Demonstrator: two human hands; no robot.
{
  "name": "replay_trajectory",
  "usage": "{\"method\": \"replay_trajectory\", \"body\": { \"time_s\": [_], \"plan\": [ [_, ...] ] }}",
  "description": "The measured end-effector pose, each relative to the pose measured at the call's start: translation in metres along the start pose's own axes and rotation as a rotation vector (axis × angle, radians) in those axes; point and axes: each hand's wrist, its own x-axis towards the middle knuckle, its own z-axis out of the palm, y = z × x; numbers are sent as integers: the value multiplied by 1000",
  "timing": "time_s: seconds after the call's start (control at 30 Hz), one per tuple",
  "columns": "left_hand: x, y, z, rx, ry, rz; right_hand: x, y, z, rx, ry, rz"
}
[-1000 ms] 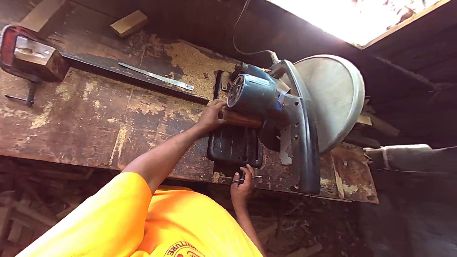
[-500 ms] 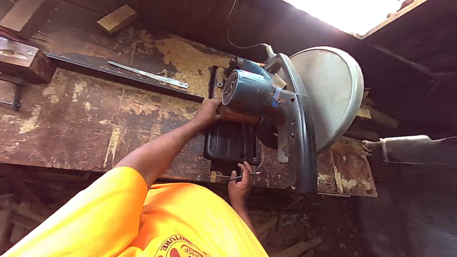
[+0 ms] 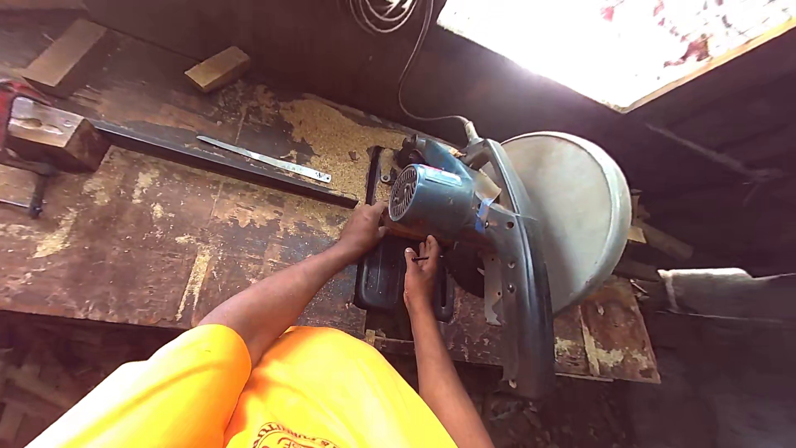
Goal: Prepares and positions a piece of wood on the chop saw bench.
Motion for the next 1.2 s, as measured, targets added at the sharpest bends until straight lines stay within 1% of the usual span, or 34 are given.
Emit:
{"method": "replay_trajectory", "body": {
  "time_s": [0.07, 0.17, 0.3, 0.43, 0.53, 0.6, 0.7, 0.87, 0.93, 1.0, 1.2],
  "plan": [
    [1, -2, 1, -18, -2, 14, 0, 2, 4, 19, -7, -11],
    [0, -9, 7, -113, 90, 80, 0, 5, 4, 51, -44, -31],
    [-1, -13, 13, -159, 158, 106, -3, 3, -3, -6, -90, -27],
    [-8, -12, 13, -182, 201, 55, -7, 8, -13, -40, -83, -61],
    [-23, -13, 14, -121, 243, -5, -25, 19, -24, -142, -89, -98],
    [-34, -16, 18, -82, 227, 19, -40, 33, -33, -227, -118, -150],
    [-48, -22, 22, -18, 174, 83, -61, 53, -35, -326, -107, -269],
    [-54, -10, 21, 84, 55, -2, -69, 80, -30, -559, -53, -464],
    [-51, -6, 24, 79, 55, -28, -67, 82, -28, -574, -33, -481],
    [-51, -7, 30, 73, 96, -33, -64, 82, -29, -565, -42, -479],
    [-48, -28, 63, 86, 216, 59, -64, 92, -41, -581, -93, -441]
  ]
}}
